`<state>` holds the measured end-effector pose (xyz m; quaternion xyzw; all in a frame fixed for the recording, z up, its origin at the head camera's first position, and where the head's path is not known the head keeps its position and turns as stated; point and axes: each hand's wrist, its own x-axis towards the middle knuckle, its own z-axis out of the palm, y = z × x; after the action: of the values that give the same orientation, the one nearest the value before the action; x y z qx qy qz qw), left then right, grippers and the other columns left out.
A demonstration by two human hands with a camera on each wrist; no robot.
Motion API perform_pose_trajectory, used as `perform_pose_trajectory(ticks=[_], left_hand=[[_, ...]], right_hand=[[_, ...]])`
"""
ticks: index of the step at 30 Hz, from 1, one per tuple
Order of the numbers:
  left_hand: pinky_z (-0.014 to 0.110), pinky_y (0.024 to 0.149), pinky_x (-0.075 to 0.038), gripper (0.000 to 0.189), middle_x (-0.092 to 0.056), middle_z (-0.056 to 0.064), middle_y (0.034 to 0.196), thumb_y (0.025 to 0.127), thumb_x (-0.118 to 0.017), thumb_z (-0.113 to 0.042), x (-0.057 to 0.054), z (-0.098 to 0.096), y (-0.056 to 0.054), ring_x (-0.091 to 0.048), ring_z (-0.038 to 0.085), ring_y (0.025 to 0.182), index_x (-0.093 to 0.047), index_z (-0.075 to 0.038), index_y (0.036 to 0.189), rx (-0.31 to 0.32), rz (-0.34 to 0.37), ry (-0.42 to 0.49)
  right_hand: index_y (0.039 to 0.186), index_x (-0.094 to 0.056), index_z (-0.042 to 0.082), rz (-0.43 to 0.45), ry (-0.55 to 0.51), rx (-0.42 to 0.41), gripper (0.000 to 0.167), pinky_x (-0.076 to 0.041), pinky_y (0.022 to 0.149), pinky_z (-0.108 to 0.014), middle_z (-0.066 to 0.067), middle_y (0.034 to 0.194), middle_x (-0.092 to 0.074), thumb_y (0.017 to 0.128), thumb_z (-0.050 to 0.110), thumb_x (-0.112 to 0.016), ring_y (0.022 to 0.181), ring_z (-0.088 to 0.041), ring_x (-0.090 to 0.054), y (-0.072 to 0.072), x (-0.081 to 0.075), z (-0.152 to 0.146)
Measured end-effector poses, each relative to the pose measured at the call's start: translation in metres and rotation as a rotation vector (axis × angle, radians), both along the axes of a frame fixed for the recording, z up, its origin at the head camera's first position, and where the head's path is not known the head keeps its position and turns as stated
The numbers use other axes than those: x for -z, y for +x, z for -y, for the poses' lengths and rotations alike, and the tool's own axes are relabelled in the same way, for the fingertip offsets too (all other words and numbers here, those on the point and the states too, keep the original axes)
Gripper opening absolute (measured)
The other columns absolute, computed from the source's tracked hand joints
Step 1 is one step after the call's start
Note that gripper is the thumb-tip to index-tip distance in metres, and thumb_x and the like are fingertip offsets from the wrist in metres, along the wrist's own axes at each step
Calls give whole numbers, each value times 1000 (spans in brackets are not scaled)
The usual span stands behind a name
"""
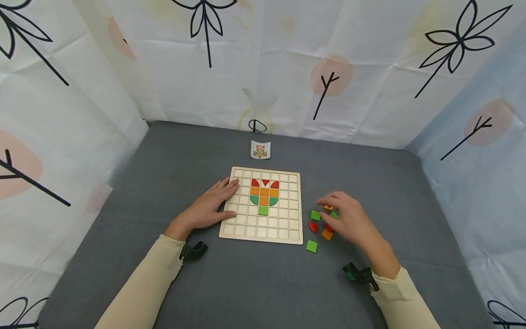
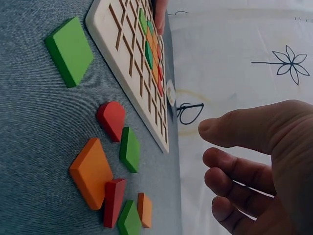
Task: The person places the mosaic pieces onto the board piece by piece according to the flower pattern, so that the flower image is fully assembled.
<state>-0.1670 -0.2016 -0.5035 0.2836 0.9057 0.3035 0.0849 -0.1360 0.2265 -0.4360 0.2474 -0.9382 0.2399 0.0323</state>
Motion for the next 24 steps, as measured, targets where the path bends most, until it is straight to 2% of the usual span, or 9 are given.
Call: perform_pose_trajectory(ticks=[10,12,17,19,24], left_hand=[[56,132,-8,89,-21,15,179,103,-77,-32,0,0,-1,-8,37,166,-29,-2,171,0,-4,-9],[56,132,-8,89,-21,15,179,103,-78,-32,0,0,0,-8,37,166,-29,-2,171,-1,0,-7],[56,132,-8,90,-21,14,179,103,-78,-33,1,0,0,-9,37,166,-29,-2,171,-3,2,-7],[56,132,-8,90,-21,14,179,103,-78,-34,2,0,0,-8,36,166,-29,-3,171,-4,0,-9],[56,132,-8,90,-21,13,179,103,-77,-35,3,0,-1,-8,36,166,-28,-3,172,-5,0,-12]], right_hand=[[118,-82,8,5,-4,-14,28,-58,84,-52,-8,118,-73,91,2,-86,102,-30,-69,7,9,-5],[119,-82,8,28,-8,-3,28,-59,87,-55,-11,122,-73,92,2,-86,111,-35,-69,10,11,-4],[118,-83,10,49,-12,3,29,-59,89,-55,-9,122,-74,91,3,-87,117,-34,-68,16,18,-3],[116,-83,12,47,-18,-8,28,-60,85,-50,-4,118,-74,90,2,-87,108,-28,-69,18,21,-2],[112,-84,15,57,-18,-32,26,-58,80,-44,-1,114,-74,90,2,-88,97,-21,-65,21,29,1]])
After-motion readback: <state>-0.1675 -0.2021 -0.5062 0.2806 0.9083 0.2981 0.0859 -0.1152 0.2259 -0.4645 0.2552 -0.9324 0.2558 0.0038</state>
